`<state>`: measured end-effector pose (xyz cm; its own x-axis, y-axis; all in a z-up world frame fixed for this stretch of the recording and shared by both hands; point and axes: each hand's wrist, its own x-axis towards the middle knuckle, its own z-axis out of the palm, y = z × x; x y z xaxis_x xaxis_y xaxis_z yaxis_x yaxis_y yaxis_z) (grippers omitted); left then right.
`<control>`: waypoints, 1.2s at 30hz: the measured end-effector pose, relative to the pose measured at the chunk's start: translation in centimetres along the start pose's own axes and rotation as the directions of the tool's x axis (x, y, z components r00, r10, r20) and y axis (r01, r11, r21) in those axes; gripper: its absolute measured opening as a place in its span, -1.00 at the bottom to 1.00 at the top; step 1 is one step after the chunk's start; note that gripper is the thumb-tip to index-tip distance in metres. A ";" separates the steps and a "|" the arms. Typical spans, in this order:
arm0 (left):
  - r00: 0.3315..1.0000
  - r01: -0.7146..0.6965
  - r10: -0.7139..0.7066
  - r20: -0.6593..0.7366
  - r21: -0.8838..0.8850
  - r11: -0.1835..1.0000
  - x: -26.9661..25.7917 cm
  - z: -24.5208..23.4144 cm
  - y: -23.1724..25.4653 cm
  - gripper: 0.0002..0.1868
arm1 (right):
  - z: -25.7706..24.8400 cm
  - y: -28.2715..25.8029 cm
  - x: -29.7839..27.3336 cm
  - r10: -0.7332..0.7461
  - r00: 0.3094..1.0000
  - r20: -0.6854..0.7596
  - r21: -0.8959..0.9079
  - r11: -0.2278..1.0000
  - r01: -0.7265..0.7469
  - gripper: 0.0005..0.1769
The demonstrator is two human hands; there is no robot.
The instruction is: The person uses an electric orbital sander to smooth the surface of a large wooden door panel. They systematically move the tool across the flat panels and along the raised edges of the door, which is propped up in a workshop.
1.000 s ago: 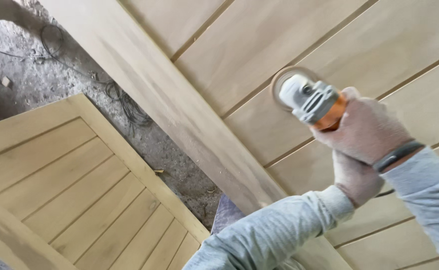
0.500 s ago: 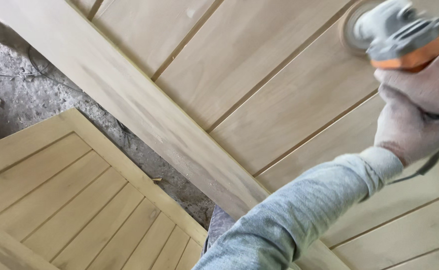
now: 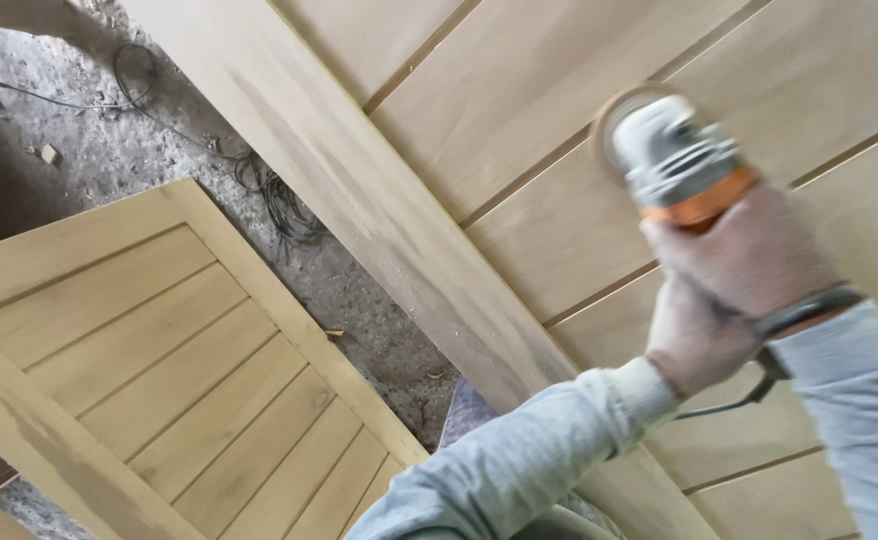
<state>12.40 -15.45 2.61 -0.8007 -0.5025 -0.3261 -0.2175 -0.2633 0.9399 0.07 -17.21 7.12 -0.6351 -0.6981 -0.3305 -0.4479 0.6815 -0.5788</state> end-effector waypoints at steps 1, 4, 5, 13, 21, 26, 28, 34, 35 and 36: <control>1.000 0.024 -0.026 -0.011 -0.179 0.984 -0.7 -0.8 -0.1 -0.41 | 0.8 -1.6 -0.2 -0.022 1.000 0.010 -0.033 0.999 0.022 -0.54; 0.992 0.094 -0.122 -0.024 -0.490 0.867 -2.8 -3.0 -0.9 -0.39 | 2.5 -5.6 -0.8 0.095 0.984 0.148 -0.127 0.989 -0.076 -0.35; 0.992 0.081 -0.109 -0.063 -0.347 0.934 -3.9 -3.8 -1.4 -0.41 | 3.1 -6.5 -1.0 0.064 0.978 0.197 -0.155 0.987 -0.034 -0.34; 0.995 0.098 -0.099 -0.019 -0.053 0.994 -8.7 -1.1 -7.5 -0.50 | 2.6 -7.1 -2.7 0.133 0.894 0.427 -0.283 0.959 -0.007 -0.24; 0.995 -0.094 0.079 0.059 0.318 0.944 -3.4 5.3 -6.5 -0.72 | -2.0 -1.1 -0.8 0.262 0.922 0.286 -0.326 0.931 -0.164 -0.34; 0.990 -0.140 0.141 0.000 -0.045 0.989 1.8 9.6 -3.1 -0.65 | -5.2 3.6 1.0 0.255 0.963 0.083 -0.243 0.943 -0.228 -0.23; 0.988 -0.151 0.151 0.011 0.026 0.988 3.4 11.1 -2.8 -0.63 | -6.3 5.3 1.8 0.259 0.964 0.055 -0.217 0.946 -0.241 -0.25; 0.992 -0.124 0.114 0.061 0.209 0.970 7.2 14.6 -3.1 -0.64 | -9.3 8.8 3.9 0.311 0.950 -0.021 -0.294 0.906 -0.303 -0.34; 0.995 -0.080 0.064 0.080 0.208 0.975 7.8 15.1 -3.2 -0.60 | -9.6 9.9 4.1 0.267 0.961 -0.067 -0.293 0.916 -0.275 -0.35; 0.995 -0.034 0.013 0.098 0.208 0.978 8.3 15.6 -3.4 -0.57 | -9.8 11.3 4.3 0.222 0.969 -0.111 -0.294 0.924 -0.246 -0.37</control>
<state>-2.24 -5.86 -1.66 -0.8545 -0.4227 -0.3019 -0.3018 -0.0691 0.9509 -13.83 -10.34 6.45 -0.7846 -0.5004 -0.3660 -0.4428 0.8656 -0.2340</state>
